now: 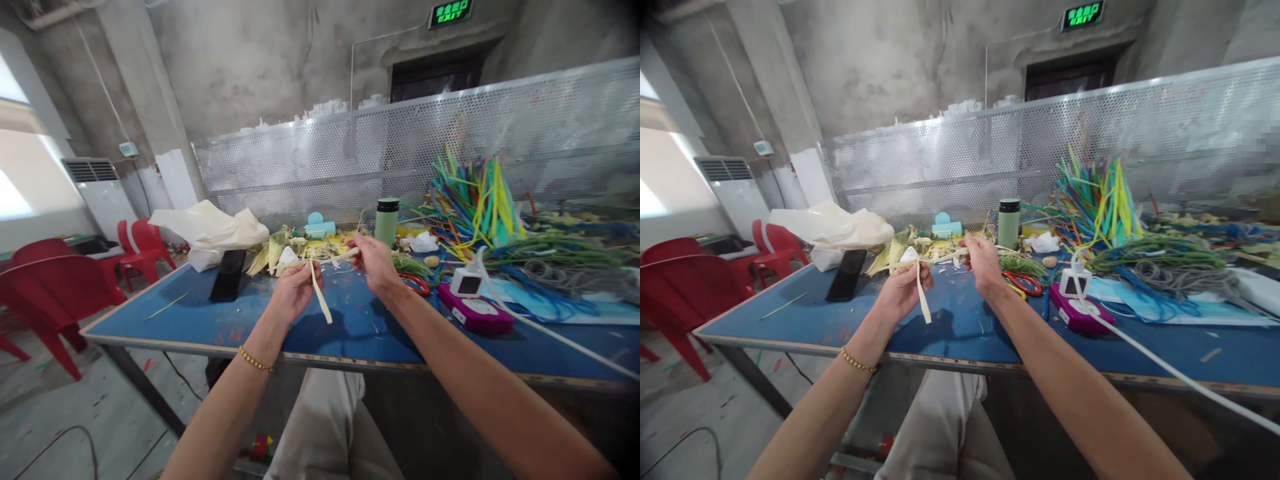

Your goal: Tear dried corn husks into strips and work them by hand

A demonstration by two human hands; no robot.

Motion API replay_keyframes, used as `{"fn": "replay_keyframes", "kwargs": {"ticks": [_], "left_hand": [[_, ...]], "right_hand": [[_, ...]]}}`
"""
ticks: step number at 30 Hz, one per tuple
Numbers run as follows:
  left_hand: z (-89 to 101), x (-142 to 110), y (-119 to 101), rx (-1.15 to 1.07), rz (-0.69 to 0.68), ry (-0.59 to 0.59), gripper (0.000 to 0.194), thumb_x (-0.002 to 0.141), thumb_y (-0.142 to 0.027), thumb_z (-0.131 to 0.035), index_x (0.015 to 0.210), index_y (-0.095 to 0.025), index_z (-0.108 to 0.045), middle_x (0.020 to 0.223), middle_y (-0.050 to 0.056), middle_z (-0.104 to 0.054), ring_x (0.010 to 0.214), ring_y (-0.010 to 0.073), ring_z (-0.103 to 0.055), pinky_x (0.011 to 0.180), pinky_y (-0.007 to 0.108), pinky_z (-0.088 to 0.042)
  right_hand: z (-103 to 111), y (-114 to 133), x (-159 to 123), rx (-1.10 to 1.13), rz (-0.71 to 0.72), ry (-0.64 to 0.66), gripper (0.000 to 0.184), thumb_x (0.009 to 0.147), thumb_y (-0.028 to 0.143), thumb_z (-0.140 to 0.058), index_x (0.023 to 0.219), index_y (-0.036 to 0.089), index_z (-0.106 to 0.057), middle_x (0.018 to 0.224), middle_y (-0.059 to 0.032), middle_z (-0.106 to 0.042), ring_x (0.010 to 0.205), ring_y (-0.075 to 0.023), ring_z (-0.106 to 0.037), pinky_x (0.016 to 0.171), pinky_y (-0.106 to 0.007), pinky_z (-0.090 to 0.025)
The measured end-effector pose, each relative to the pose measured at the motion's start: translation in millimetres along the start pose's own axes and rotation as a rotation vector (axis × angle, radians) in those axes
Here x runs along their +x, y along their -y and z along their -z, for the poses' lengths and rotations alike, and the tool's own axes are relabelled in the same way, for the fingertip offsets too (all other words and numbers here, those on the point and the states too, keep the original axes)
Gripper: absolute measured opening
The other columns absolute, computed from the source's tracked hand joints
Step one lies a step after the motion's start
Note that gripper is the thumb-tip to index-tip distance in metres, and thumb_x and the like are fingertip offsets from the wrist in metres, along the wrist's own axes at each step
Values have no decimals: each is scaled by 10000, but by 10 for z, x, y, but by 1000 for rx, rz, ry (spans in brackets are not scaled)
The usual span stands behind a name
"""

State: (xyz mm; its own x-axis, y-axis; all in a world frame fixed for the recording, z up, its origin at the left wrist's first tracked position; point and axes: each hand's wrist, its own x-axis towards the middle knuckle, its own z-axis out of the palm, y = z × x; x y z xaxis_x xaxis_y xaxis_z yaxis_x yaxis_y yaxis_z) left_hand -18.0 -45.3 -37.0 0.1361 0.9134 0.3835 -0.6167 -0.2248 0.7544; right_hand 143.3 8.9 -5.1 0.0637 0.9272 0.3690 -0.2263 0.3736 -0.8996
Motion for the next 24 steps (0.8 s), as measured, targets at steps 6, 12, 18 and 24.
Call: {"fn": "replay_keyframes", "kwargs": {"ticks": [6,12,18,24], "left_hand": [[4,-13,12,84,-13,52,259,670,-333,-775,679,-114,-636,597,10,-519,569,95,-485,584,256,-393],[-27,-20,29,140,30,10,272,642,-343,-790,650,-104,-661,565,20,-552,534,96,-493,550,249,-374],[-49,-14,41,191,25,-10,307,621,-376,-797,621,-109,-646,554,24,-562,524,100,-497,537,247,-380],[7,19,83,473,-39,-154,323,672,-399,-743,558,-123,-620,481,8,-533,458,87,-447,493,238,-316]], "right_hand": [[-59,-47,-118,-71,-79,502,396,744,516,-662,725,123,-711,653,-51,-658,561,-103,-528,465,-210,-360],[-120,-28,-208,11,-55,593,319,718,451,-722,846,159,-722,719,-31,-683,591,-106,-562,548,-230,-427],[-157,-66,-252,7,-77,649,434,800,550,-595,713,132,-670,609,-38,-635,536,-122,-570,522,-245,-426],[-84,-64,-116,-390,307,174,267,737,392,-686,883,168,-694,839,-64,-662,711,-156,-573,637,-276,-456]]}}
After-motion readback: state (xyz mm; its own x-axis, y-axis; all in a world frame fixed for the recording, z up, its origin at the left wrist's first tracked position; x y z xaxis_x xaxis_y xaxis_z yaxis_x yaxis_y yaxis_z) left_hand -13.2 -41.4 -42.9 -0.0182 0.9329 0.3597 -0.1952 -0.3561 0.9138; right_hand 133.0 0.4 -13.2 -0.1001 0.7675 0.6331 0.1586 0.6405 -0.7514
